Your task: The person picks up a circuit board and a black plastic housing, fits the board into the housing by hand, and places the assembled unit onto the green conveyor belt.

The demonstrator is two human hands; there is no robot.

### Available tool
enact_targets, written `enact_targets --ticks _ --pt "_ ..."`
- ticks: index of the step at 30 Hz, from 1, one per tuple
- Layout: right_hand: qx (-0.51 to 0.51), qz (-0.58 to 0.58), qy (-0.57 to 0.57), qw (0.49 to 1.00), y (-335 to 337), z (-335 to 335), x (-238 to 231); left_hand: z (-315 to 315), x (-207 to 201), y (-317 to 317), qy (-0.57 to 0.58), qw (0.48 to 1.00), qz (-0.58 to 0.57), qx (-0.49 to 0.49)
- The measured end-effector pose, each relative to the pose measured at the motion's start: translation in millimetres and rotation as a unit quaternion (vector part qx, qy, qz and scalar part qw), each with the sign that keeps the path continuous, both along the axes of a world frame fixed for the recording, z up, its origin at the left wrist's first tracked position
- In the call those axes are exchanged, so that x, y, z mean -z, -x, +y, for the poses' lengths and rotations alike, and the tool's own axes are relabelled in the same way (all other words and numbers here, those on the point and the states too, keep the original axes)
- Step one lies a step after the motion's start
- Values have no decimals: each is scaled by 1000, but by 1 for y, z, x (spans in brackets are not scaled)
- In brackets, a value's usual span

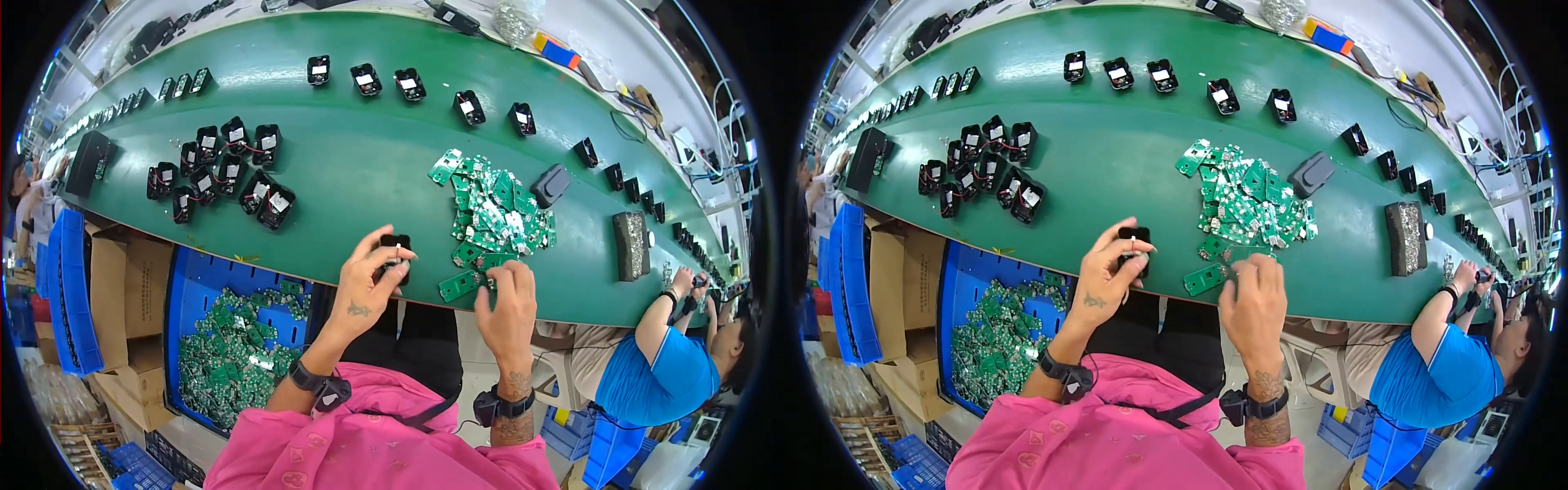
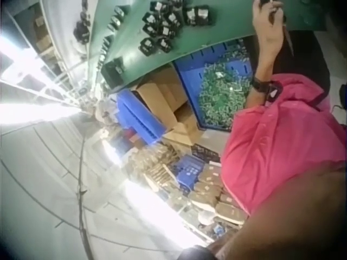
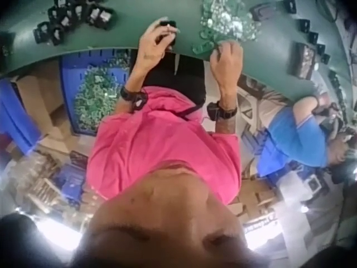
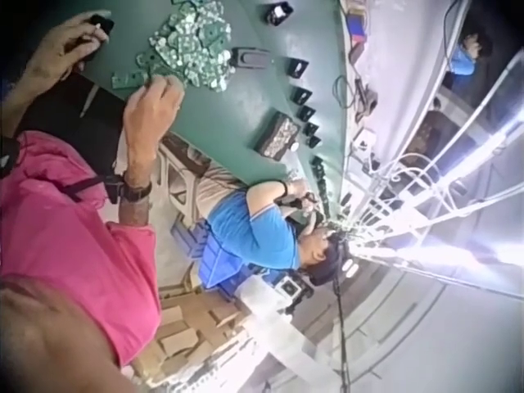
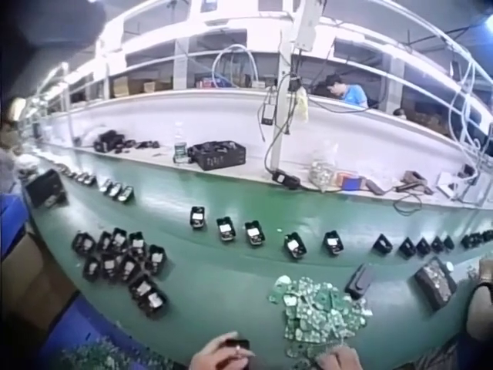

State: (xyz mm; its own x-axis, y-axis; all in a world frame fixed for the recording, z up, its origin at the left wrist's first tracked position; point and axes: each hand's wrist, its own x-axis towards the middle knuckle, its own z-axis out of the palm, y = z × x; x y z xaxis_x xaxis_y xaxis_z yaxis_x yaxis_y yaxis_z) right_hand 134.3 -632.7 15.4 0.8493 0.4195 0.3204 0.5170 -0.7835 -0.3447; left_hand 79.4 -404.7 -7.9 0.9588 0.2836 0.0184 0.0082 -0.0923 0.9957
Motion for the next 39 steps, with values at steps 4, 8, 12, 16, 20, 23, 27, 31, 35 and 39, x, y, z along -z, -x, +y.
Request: enact_targets --ticks 4,8,12,16,20,23,27,31,35,39 --pt "-139 73 35 987 8 22 -13 10 -1 -10 -13 1000 -1 25" --pt "-195 14 44 980 15 16 13 7 1 -8 14 1000 -7 17" --pt "-143 19 -125 982 25 16 -4 4 0 -5 24 999 -14 40" --pt "65 344 -529 773 32 34 -39 0 -6 6 -79 993 -71 47" --pt "61 396 -601 691 30 55 -39 -4 -18 10 -170 976 -122 61" --pt "52 402 -571 714 31 63 -35 -5 -20 14 -179 977 -101 58" --pt "41 425 -540 725 31 59 -28 -5 -22 15 -157 980 -105 59" --pt "31 415 -539 733 33 58 -17 -8 -35 16 -148 983 -90 59" --pt "54 400 -529 747 32 58 -9 -13 -42 24 125 986 -41 98" --pt "58 382 -520 761 39 60 -9 -9 -24 19 83 986 -89 118"
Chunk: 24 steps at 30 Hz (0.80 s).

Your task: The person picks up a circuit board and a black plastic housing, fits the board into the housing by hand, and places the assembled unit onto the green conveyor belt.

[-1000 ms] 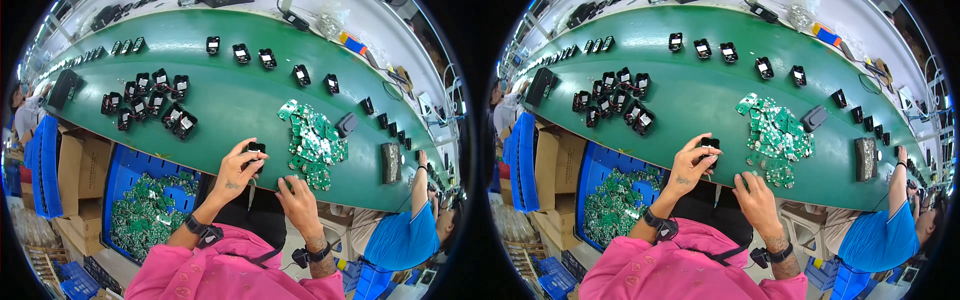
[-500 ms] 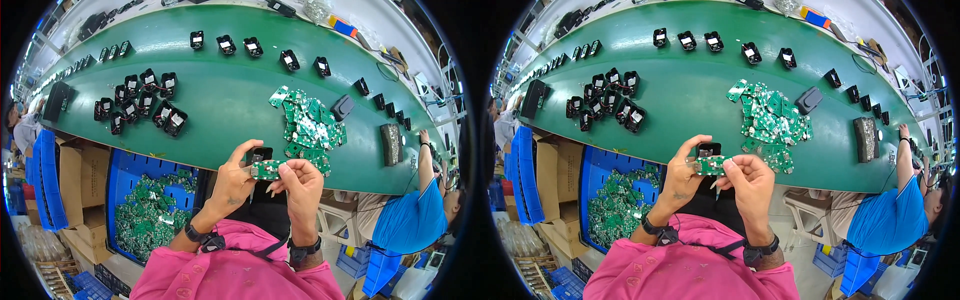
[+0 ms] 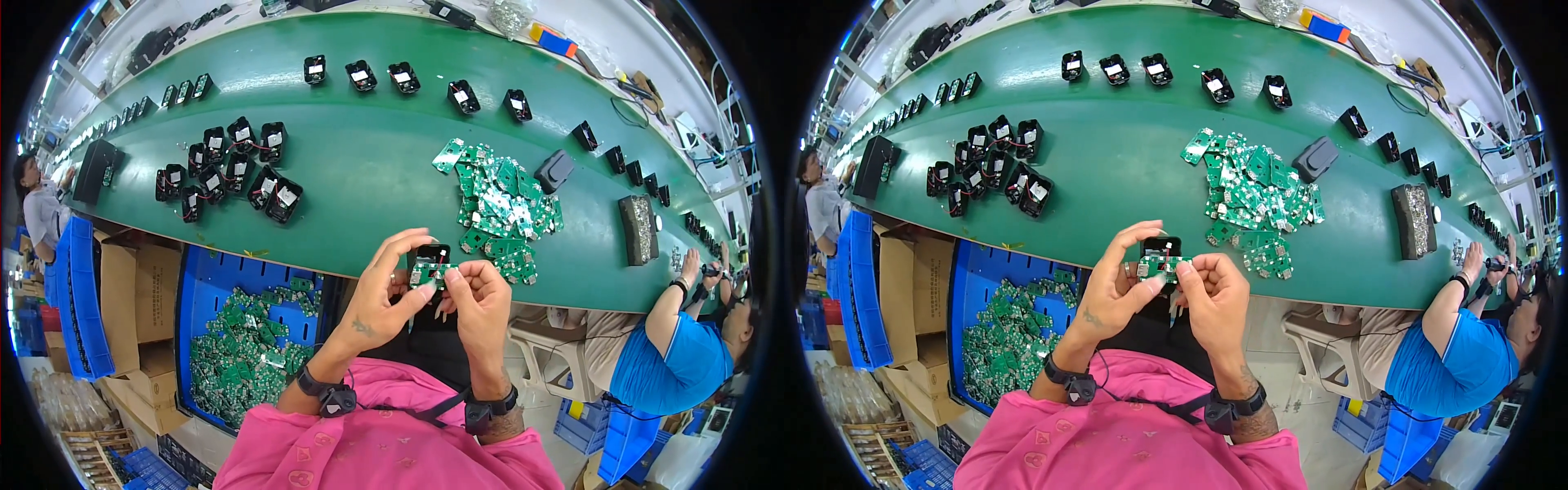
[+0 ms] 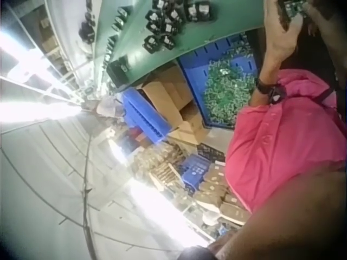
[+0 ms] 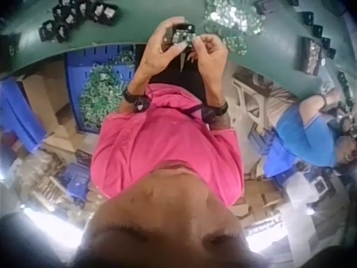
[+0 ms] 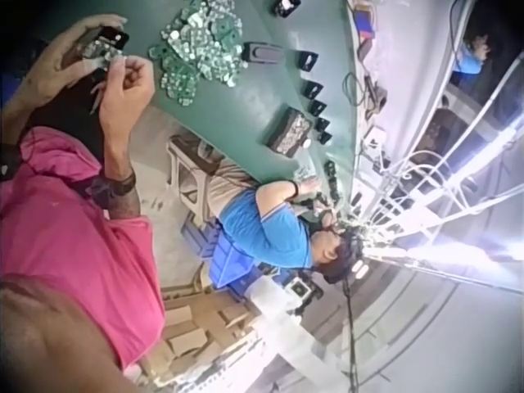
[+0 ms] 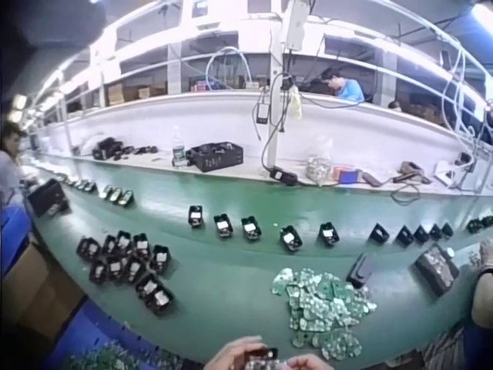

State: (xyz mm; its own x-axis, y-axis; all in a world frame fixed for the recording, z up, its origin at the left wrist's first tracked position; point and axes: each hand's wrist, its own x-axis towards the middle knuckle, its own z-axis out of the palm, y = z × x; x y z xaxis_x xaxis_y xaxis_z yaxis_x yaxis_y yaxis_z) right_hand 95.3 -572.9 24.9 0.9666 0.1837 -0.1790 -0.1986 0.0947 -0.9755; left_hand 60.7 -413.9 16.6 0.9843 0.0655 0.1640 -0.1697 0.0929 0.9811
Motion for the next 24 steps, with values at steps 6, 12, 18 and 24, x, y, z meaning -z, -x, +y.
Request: enact_targets --ticks 6,12,18,24 --pt "-10 -62 29 998 3 -6 8 -6 -5 6 51 995 77 35" --pt "54 -382 224 895 9 -6 -8 -13 -10 10 -83 995 54 -5" --pt "27 -336 154 929 6 -1 -11 -20 -24 13 -211 976 35 -31" --pt "-3 -298 135 945 10 2 -5 -24 -19 18 -167 985 10 -49"
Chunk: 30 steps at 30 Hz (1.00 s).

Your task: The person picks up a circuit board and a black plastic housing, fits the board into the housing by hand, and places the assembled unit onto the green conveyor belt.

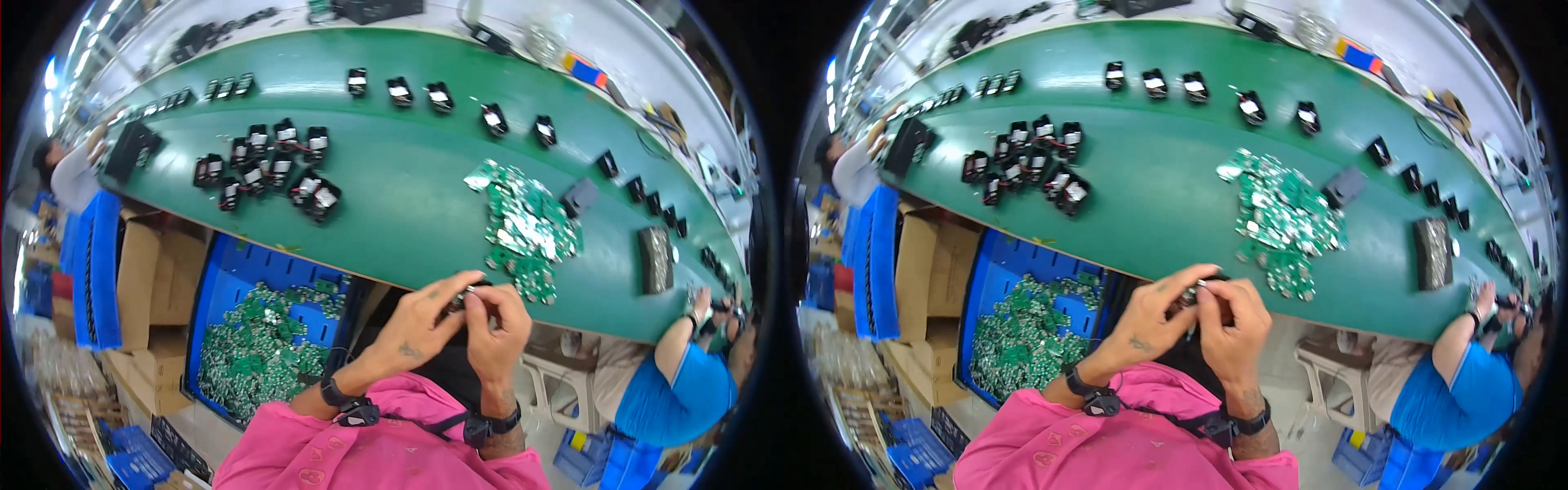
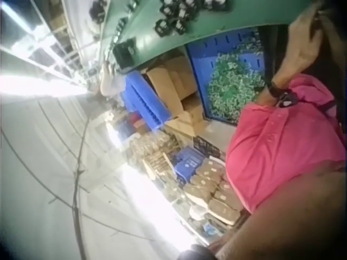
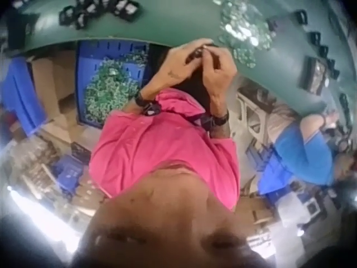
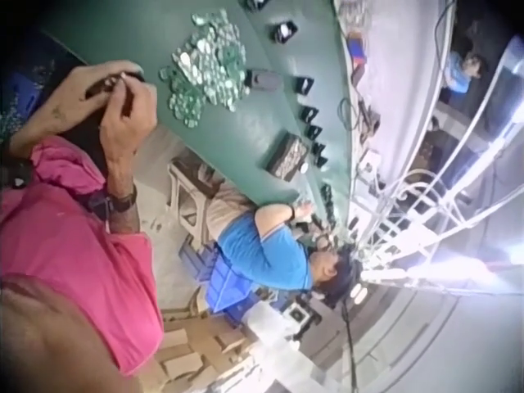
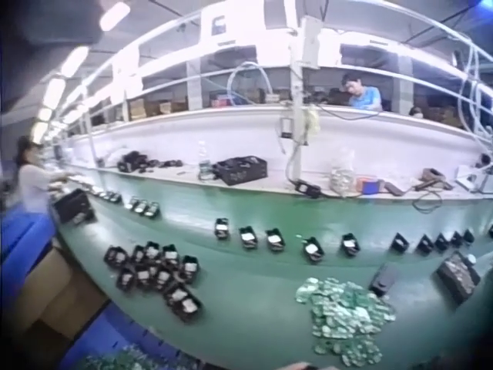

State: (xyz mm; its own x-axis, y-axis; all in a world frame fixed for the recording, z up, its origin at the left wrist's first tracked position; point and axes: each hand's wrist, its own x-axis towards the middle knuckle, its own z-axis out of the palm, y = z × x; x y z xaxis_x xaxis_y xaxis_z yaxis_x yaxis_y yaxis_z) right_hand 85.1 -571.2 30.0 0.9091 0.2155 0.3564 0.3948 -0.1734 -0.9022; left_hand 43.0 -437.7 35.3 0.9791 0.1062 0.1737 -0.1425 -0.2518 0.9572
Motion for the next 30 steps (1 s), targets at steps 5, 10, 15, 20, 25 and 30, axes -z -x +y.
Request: enact_targets --ticks 5,10,15,20,25,30 --pt "31 -8 23 999 5 0 8 5 -1 6 43 998 30 39" --pt "5 14 31 999 9 2 10 3 8 12 16 1000 -18 17" --pt "22 10 22 999 15 1 14 -1 4 15 47 999 1 7" --pt "23 -71 48 996 22 -7 11 -1 -15 13 103 988 112 3" --pt "15 -154 106 982 21 4 -16 0 -15 26 20 992 -23 -119" --pt "-6 -131 149 980 16 -8 -33 1 -12 24 12 995 -65 -68"
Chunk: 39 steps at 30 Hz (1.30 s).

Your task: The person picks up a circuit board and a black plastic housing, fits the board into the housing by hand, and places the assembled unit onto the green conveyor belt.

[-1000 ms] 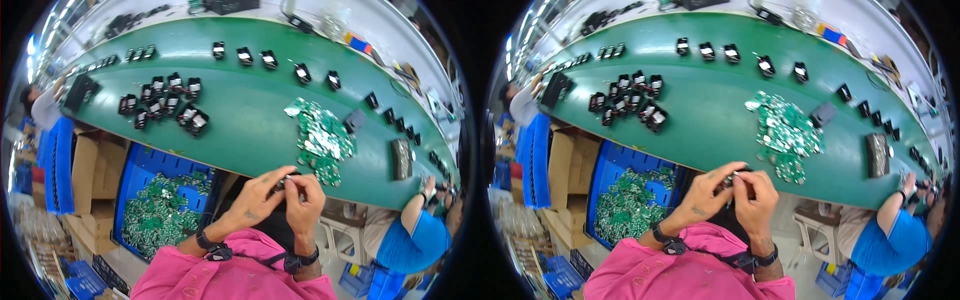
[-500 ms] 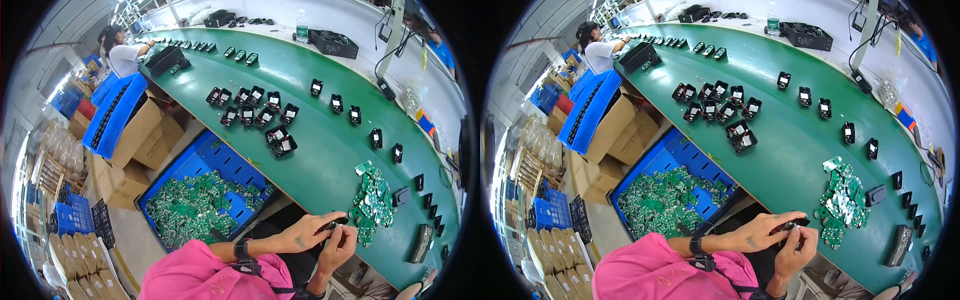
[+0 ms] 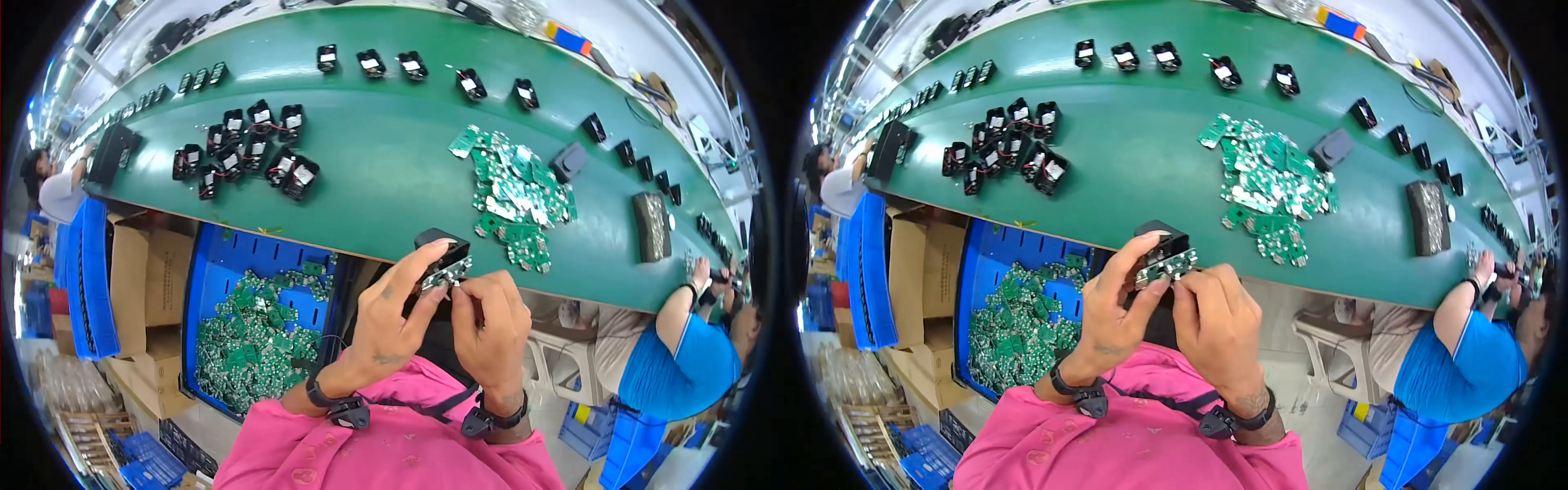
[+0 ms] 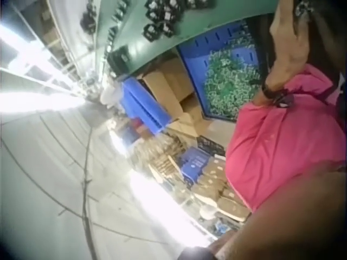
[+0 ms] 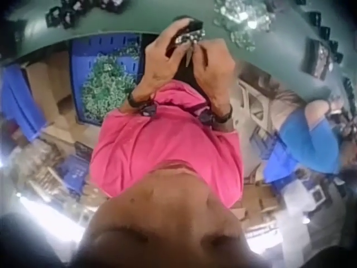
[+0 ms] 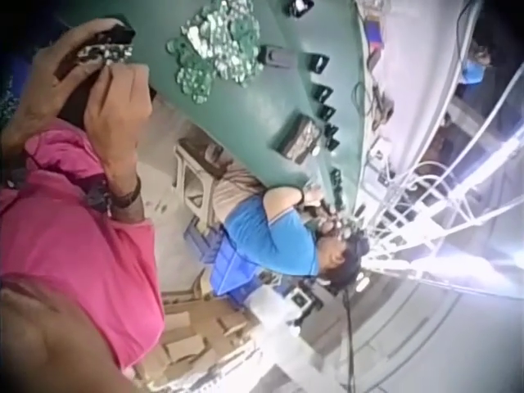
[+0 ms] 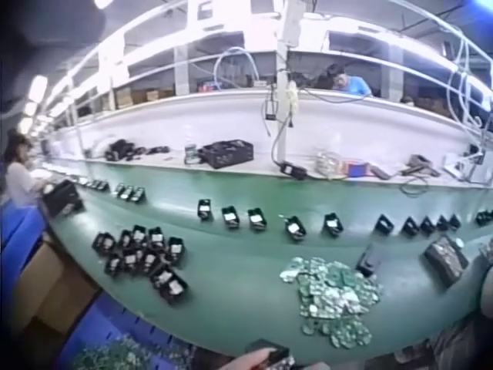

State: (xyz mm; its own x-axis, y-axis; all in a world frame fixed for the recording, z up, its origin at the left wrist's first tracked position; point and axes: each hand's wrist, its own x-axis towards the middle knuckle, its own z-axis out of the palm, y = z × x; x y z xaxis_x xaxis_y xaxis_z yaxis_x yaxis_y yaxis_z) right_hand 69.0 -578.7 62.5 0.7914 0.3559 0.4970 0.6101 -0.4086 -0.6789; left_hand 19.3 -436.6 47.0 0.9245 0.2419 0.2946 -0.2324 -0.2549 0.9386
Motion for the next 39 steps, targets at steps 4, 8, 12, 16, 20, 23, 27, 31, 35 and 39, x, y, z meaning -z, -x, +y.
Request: enact_targets --ticks 4,8,12,16,20,23,27,31,35,39 --pt "-11 -7 0 1000 1 -9 -2 -5 -3 1 -54 998 -17 10" --pt "-19 16 27 999 7 -13 -5 -8 -8 3 -78 996 -33 11" --pt "-7 27 -42 999 14 -6 3 -13 -7 3 -27 999 -32 8" --pt "10 29 -81 996 17 -5 6 -13 -5 5 -3 1000 -31 0" --pt "-13 0 -5 1000 14 -9 -1 -8 -7 4 -43 997 -66 -2" --pt "-24 -23 30 999 13 -10 -5 -5 -14 3 -95 993 -70 0" --pt "-18 -39 44 998 12 -8 -9 -4 -16 3 -119 990 -78 -2" --pt "-17 -29 50 998 12 -7 -8 -3 -8 3 -184 978 -92 -17" --pt "-24 -7 67 997 13 -9 -12 0 -9 5 -286 955 -81 -12" --pt "-30 8 80 996 14 -9 -14 0 -9 7 -272 959 -76 -6"
